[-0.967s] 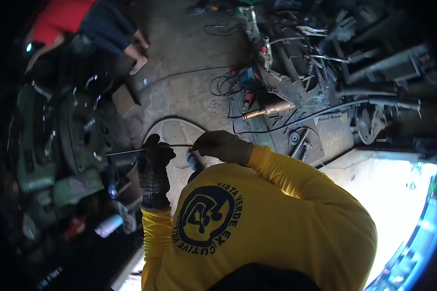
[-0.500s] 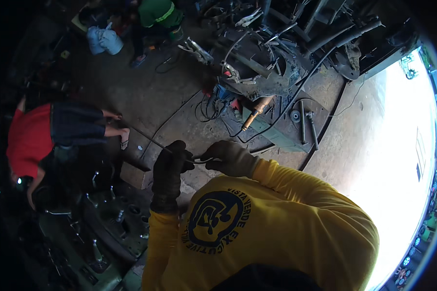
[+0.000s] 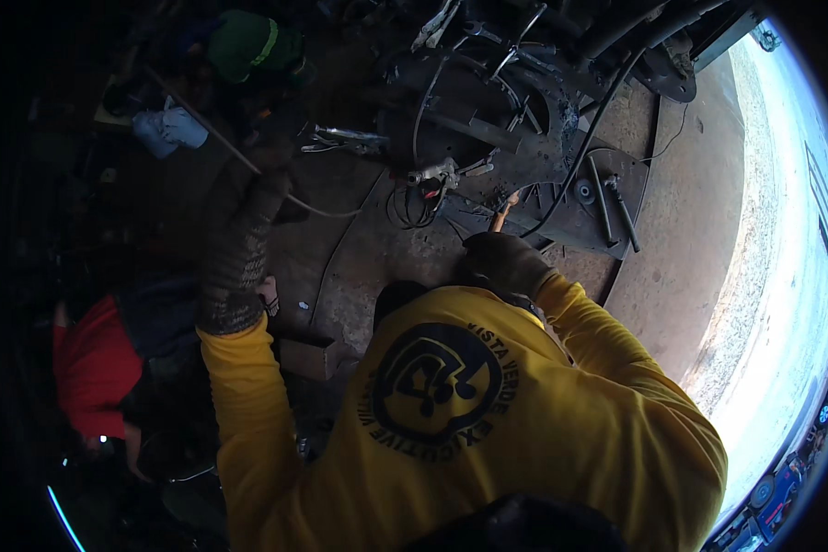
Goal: The person picks up a welding rod and uses a torch to weld a circular metal plate onto a larger frame while using vice grips as a clamp. They hold the rod in one hand and the torch in the other while applying heat to the join.
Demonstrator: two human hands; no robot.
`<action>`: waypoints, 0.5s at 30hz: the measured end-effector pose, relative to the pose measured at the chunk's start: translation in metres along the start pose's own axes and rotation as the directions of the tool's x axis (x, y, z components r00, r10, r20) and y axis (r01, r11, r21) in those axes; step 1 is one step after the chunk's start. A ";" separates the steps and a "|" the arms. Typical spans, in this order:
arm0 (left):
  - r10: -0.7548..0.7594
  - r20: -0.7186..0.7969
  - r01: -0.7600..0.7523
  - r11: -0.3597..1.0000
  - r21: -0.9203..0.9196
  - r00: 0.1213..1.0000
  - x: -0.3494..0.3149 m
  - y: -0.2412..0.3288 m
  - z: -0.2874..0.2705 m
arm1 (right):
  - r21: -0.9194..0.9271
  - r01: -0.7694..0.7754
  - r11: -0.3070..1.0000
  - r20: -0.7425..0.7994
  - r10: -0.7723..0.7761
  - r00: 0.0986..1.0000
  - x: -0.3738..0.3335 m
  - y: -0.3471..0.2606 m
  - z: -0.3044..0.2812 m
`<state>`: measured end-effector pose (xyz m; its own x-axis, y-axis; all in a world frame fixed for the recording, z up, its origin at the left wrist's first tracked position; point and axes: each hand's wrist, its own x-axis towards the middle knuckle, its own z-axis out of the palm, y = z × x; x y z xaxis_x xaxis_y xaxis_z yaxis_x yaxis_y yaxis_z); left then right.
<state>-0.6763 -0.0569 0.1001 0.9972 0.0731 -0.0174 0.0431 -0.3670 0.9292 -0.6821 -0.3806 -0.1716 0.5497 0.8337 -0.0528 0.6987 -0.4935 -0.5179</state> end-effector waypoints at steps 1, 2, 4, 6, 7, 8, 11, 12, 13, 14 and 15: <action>0.018 0.050 -0.015 0.999 -0.052 0.999 0.025 -0.001 0.003 | 0.002 -0.099 0.995 0.016 0.099 0.995 -0.005 0.003 0.007; 0.069 0.118 -0.062 0.996 -0.060 0.991 0.047 -0.004 0.001 | 0.017 -0.130 0.991 -0.008 0.130 0.991 -0.010 0.000 0.009; 0.188 0.266 -0.167 0.981 -0.102 0.945 0.097 -0.007 0.001 | 0.041 -0.210 0.977 -0.068 0.213 0.975 -0.018 -0.011 0.005; 0.100 0.396 -0.066 0.993 -0.099 0.913 0.133 -0.005 0.006 | 0.114 -0.357 0.927 0.055 0.353 0.934 -0.014 -0.024 -0.010; 0.062 0.468 -0.020 0.995 -0.093 0.882 0.152 -0.004 0.010 | 0.146 -0.438 0.887 0.115 0.424 0.898 -0.011 -0.029 -0.015; 0.082 0.532 -0.048 0.996 -0.078 0.843 0.170 -0.007 0.014 | 0.165 -0.487 0.857 0.096 0.478 0.873 -0.009 -0.031 -0.013; 0.124 0.709 -0.098 0.992 -0.078 0.694 0.217 -0.026 0.027 | 0.295 -0.653 0.698 0.031 0.676 0.737 0.003 -0.050 -0.013; 0.128 0.754 -0.082 0.992 -0.098 0.644 0.227 -0.035 0.033 | 0.378 -0.702 0.604 0.012 0.755 0.656 0.010 -0.062 -0.022; 0.135 0.802 -0.065 0.991 -0.119 0.582 0.238 -0.042 0.041 | 0.462 -0.737 0.493 0.001 0.831 0.557 0.019 -0.075 -0.026; 0.113 0.825 -0.022 0.992 -0.121 0.553 0.245 -0.047 0.050 | 0.557 -0.720 0.414 -0.034 0.878 0.478 0.028 -0.083 -0.019; 0.089 0.847 0.022 0.993 -0.118 0.524 0.250 -0.053 0.059 | 0.645 -0.685 0.339 -0.062 0.917 0.395 0.039 -0.091 -0.007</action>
<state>-0.4261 -0.0735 0.0244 0.5782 -0.7800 -0.2393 0.0577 -0.2534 0.9656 -0.7212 -0.3050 -0.1206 0.8859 -0.1383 -0.4428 -0.4351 -0.5786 -0.6898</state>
